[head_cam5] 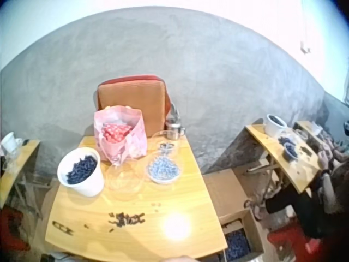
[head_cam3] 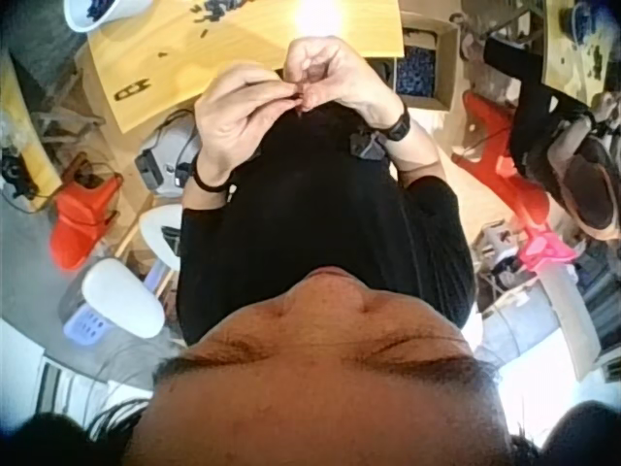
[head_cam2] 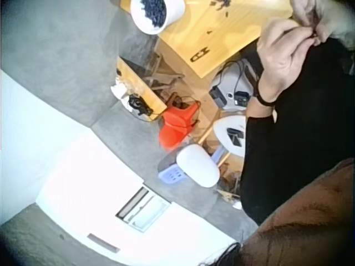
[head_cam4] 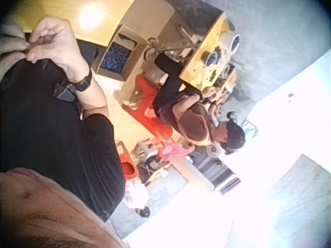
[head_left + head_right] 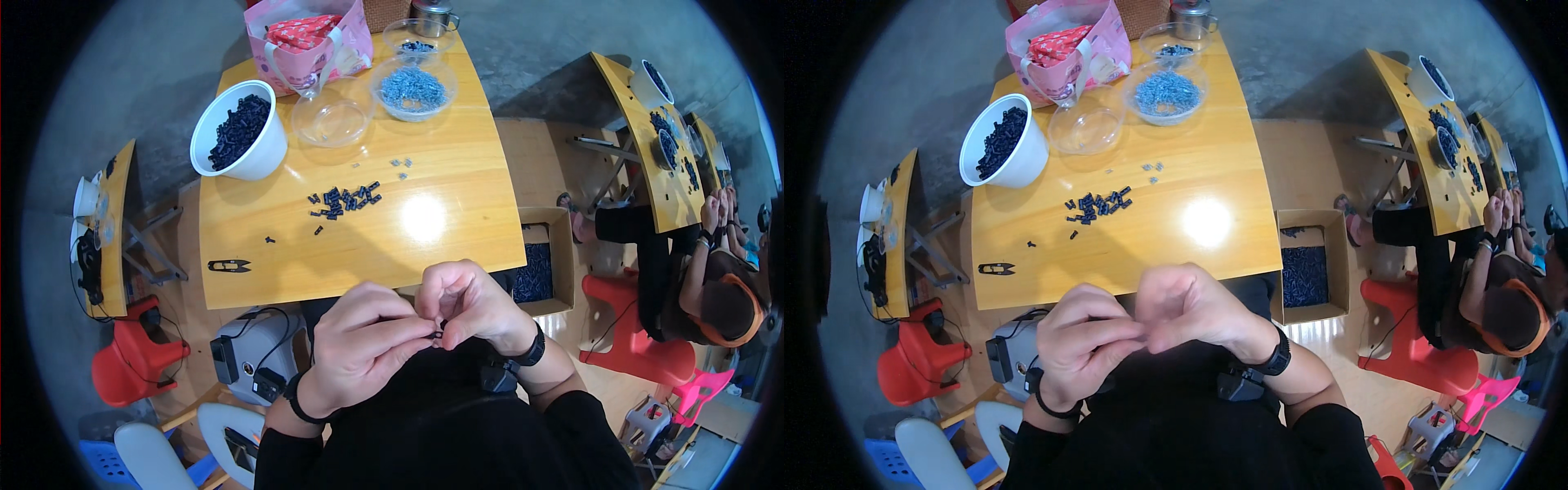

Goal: The person assembles small components by hand, picking up a black plastic piece and a small metal pin, joining them together, and placing the finished unit on the table. This process is repeated multiple times, with the person occasionally moving loose pieces around the table to reach others.

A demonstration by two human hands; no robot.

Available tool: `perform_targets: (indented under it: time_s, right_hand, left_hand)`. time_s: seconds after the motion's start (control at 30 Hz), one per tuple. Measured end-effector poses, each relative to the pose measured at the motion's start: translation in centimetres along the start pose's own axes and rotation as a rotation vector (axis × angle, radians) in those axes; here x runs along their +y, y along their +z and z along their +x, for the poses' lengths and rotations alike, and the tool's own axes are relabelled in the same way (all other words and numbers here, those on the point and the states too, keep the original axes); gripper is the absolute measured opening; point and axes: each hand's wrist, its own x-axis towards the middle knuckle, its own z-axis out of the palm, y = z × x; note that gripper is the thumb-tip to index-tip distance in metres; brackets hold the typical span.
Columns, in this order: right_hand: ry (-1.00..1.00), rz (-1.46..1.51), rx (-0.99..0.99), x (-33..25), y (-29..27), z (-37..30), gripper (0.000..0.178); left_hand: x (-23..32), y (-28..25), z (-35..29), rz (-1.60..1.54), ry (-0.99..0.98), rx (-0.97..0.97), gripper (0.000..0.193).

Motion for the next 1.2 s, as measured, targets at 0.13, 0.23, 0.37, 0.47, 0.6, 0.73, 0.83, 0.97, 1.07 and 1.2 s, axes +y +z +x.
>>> perform_targets:
  time_s: [0.13, 0.23, 0.37, 0.47, 0.6, 0.73, 0.83, 0.97, 1.07, 1.2]
  right_hand:
    - [0.087, 0.123, -0.056, 0.7, -0.2, 0.1, 0.037]
    - [0.028, 0.088, -0.165, 0.8, -0.4, 0.5, 0.040]
    - [-0.083, 0.074, -0.147, 2.1, -0.5, 0.6, 0.039]
    - [-0.106, 0.076, -0.104, 2.3, -0.4, 0.6, 0.039]
    - [-0.004, 0.033, 0.020, 2.9, -2.0, 0.0, 0.033]
    - [-0.062, -0.418, 0.383, 1.5, -4.8, -3.7, 0.024]
    - [-0.214, -0.695, 1.063, -0.1, -8.5, -9.1, 0.015]
    - [-0.117, -0.996, 1.454, 0.1, -16.0, -14.5, 0.020]
    - [0.048, -1.390, 1.536, -0.2, -17.5, -12.9, 0.030]
    - [-0.347, -1.198, 1.366, -1.0, -14.3, -6.6, 0.028]
  left_hand:
    - [-0.1, 0.1, -0.1, 0.013, -0.008, 0.030, 0.023]
    - [-0.4, 0.2, -0.3, 0.000, 0.006, 0.017, 0.022]
    - [-0.7, 0.1, -0.2, -0.054, 0.022, 0.006, 0.020]
    - [-1.3, 0.3, -0.2, -0.069, 0.021, 0.015, 0.020]
    - [-3.1, 1.3, -1.1, -0.055, -0.059, 0.054, 0.022]
    - [-5.6, 1.4, -2.5, 0.060, -0.301, 0.056, 0.031]
    - [-10.3, -0.4, -4.4, 0.309, -0.440, 0.165, 0.023]
    - [-13.6, -2.1, -3.7, 0.482, -0.570, 0.265, 0.018]
    - [-15.0, -2.3, -3.1, 0.590, -0.540, 0.292, 0.016]
    - [-15.8, -1.9, -3.1, 0.598, -0.532, 0.261, 0.011]
